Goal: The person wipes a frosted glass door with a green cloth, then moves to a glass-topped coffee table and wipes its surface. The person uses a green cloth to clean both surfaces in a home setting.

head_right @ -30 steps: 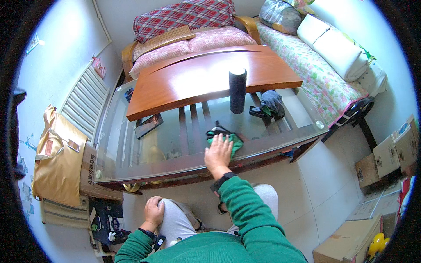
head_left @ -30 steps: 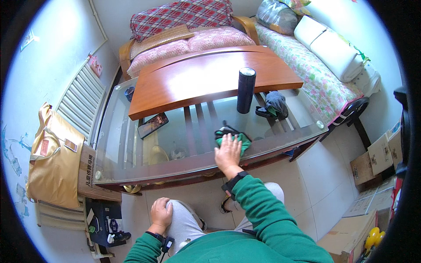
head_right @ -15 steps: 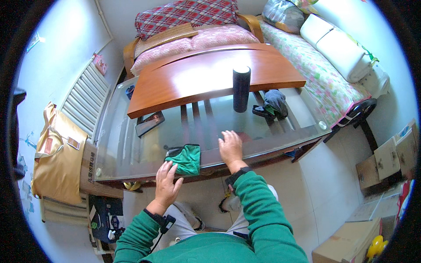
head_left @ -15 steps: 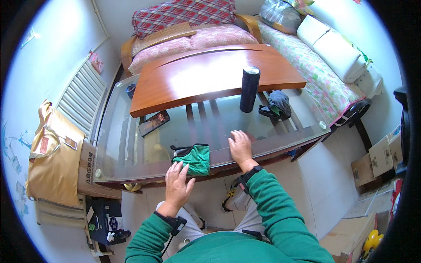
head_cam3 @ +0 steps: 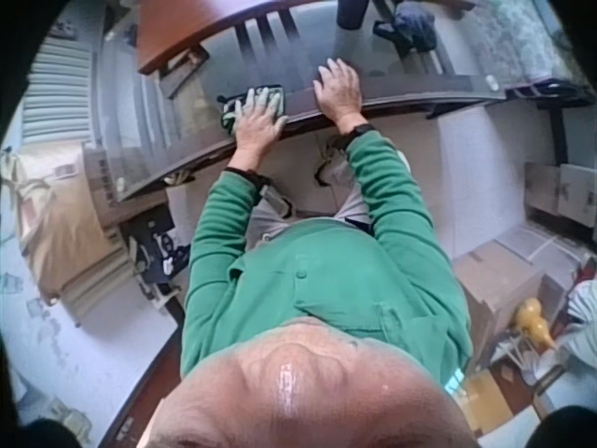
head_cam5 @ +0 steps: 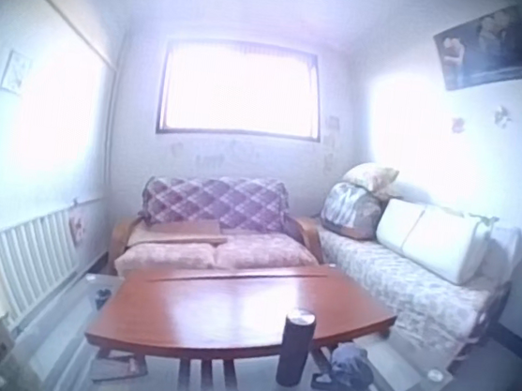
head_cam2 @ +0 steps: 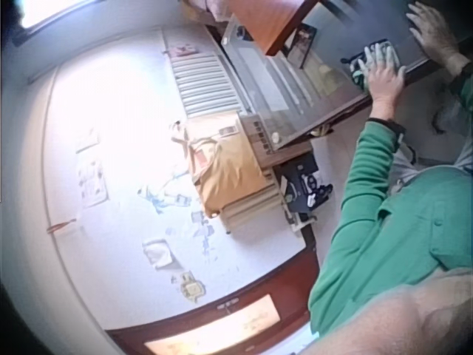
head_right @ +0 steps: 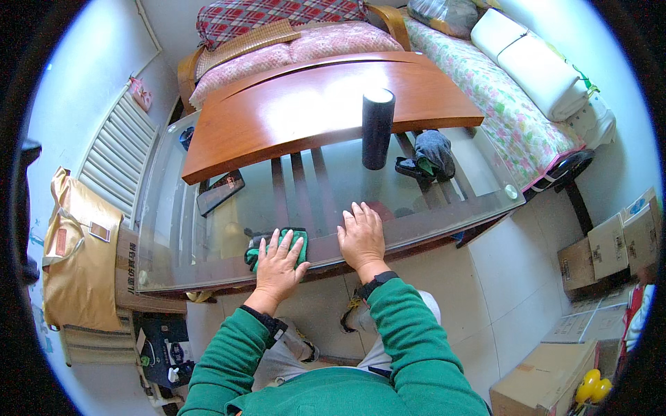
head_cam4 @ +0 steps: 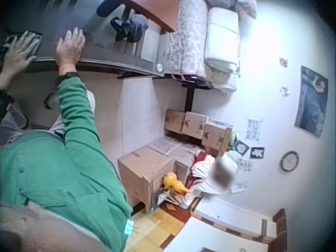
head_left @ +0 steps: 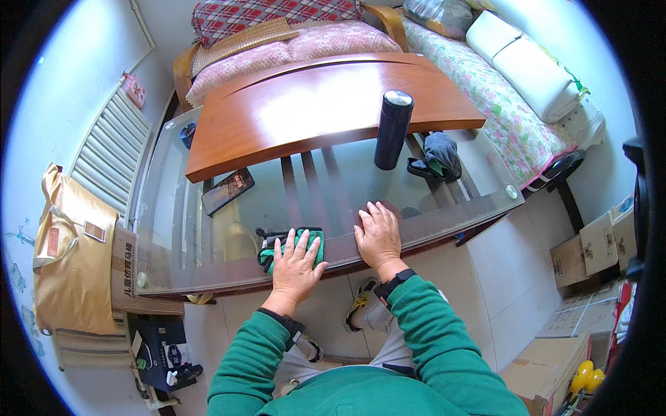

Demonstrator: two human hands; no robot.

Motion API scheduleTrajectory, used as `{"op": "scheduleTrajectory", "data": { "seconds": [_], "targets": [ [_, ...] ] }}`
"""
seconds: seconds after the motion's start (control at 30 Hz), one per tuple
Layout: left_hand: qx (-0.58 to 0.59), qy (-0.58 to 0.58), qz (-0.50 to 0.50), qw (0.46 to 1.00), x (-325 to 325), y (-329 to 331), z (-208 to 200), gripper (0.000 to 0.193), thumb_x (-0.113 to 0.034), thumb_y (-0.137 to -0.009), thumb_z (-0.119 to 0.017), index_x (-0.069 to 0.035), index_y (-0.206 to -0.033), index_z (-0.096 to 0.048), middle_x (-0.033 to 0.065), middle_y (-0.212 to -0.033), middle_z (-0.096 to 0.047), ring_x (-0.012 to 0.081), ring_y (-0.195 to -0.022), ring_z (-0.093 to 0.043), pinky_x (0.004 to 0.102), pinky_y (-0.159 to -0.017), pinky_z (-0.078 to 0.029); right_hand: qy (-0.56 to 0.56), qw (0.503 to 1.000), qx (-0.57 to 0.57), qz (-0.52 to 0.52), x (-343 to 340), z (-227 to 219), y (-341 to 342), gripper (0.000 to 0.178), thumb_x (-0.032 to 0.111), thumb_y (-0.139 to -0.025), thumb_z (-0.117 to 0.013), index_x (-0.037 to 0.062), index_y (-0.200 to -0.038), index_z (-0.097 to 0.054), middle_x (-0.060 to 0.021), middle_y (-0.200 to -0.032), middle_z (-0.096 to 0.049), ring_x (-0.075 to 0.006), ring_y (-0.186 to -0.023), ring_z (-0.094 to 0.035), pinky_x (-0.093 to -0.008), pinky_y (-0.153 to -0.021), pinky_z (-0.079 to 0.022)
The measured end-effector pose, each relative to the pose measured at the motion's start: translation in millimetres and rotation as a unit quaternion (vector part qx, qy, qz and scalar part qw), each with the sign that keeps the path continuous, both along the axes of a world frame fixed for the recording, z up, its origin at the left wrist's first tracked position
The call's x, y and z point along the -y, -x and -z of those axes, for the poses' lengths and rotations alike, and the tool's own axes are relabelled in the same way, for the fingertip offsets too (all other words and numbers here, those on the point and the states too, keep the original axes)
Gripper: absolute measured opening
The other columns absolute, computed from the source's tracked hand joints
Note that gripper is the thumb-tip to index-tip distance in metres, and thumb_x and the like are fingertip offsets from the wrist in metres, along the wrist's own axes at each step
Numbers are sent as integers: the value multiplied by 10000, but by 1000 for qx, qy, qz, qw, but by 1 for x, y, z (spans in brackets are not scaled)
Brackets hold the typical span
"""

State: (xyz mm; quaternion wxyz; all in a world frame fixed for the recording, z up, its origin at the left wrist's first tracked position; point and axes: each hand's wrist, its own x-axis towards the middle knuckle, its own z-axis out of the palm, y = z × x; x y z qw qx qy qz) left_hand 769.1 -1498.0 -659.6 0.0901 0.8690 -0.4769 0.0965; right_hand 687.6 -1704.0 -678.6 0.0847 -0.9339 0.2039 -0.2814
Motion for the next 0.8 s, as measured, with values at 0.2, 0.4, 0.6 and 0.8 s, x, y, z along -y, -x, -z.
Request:
{"op": "scheduleTrajectory", "data": {
  "seconds": [0.2,0.4,0.6,0.8],
  "targets": [
    [-10,-1,-26,1000,-22,-29,1,582,-445,-861,-580,-109,-1333,-519,93,-1438,-437,325,-1367,-325,498,-1126,-209,6,1000,3,1,-1,0,-1,372,258,-811,-640,58,-1124,-620,-136,-1280,-539,-312,-1243,-443,-446,-1059,-322],
    [-12,-64,-220,973,-101,-105,5,593,-429,-908,-521,-88,-1387,-449,91,-1496,-358,323,-1394,-278,484,-1130,-201,7,1000,5,-1,-1,-1,0,361,249,-808,-638,59,-1114,-625,-138,-1278,-539,-313,-1239,-446,-448,-1053,-331],
    [-52,-129,-449,883,-228,-163,9,588,-486,-963,-401,-130,-1430,-394,70,-1510,-334,337,-1400,-257,510,-1110,-226,13,1000,3,3,-2,-1,-2,363,245,-794,-643,61,-1107,-628,-145,-1275,-538,-321,-1234,-450,-456,-1051,-334],
    [-25,-87,-508,857,-253,-177,19,579,-474,-975,-383,-84,-1401,-428,102,-1477,-381,356,-1374,-296,483,-1106,-250,21,1000,2,-2,-3,-2,-2,354,246,-796,-629,56,-1095,-630,-154,-1269,-538,-325,-1231,-453,-463,-1051,-331]
  ]
}}
